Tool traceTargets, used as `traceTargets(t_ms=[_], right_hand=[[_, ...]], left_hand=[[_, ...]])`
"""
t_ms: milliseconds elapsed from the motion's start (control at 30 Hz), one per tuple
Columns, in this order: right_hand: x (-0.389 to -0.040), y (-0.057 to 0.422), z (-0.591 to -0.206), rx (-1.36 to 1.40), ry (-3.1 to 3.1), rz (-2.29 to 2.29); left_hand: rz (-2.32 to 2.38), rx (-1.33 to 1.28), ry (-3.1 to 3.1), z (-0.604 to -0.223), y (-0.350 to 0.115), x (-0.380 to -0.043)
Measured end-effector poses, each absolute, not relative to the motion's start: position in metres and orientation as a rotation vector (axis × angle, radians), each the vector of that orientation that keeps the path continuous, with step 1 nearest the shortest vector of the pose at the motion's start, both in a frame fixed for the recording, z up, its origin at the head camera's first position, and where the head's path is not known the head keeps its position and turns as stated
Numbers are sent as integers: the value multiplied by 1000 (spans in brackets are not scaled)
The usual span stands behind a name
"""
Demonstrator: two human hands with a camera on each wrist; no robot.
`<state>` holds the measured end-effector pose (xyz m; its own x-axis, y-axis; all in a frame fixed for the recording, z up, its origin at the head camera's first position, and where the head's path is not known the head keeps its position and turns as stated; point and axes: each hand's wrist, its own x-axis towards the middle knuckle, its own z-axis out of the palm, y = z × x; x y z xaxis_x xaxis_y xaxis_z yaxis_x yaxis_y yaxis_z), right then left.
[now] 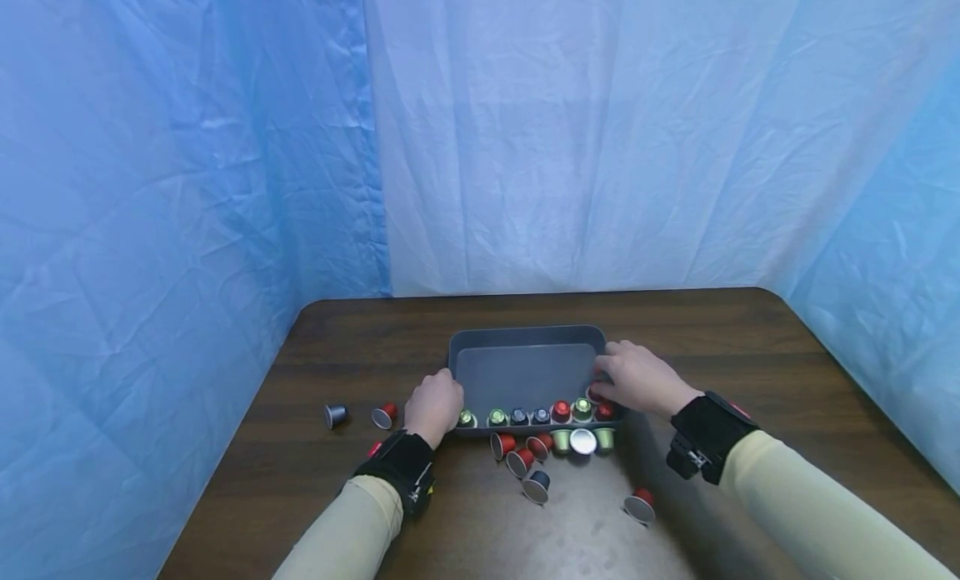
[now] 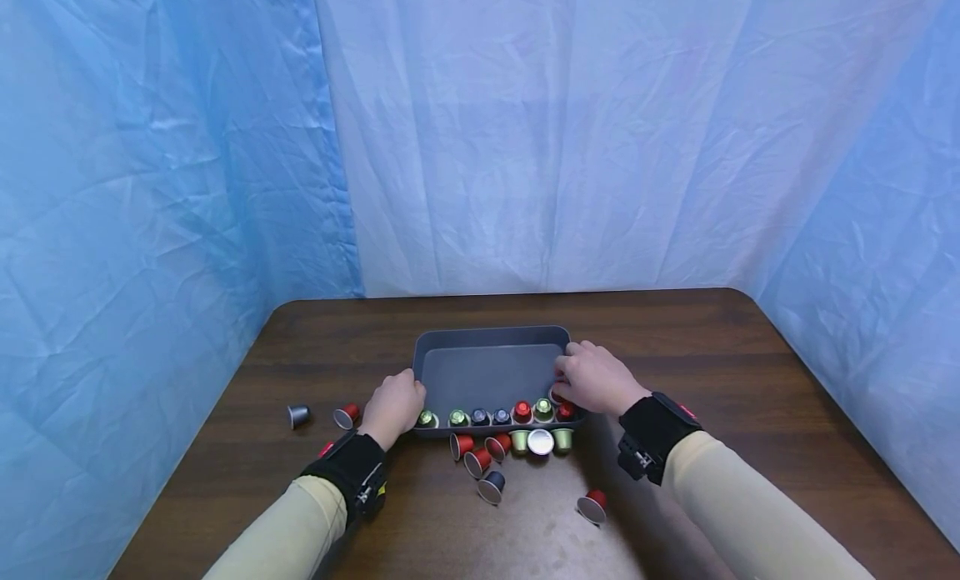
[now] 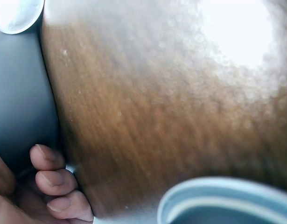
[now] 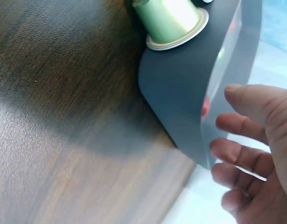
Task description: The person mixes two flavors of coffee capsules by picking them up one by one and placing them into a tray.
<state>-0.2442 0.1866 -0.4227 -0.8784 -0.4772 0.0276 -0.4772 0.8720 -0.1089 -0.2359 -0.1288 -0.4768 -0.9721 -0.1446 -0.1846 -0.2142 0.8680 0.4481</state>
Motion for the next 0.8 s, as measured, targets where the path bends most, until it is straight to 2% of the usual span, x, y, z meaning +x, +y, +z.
traceTargets(t_ms=[500, 800], right_hand=[[-216, 193, -407, -802, 2964, -243], [-202, 201, -406, -940, 2956, -232]], left_hand=[[712, -281, 2892, -479, -129, -238], [722, -308, 2863, -478, -129, -240]])
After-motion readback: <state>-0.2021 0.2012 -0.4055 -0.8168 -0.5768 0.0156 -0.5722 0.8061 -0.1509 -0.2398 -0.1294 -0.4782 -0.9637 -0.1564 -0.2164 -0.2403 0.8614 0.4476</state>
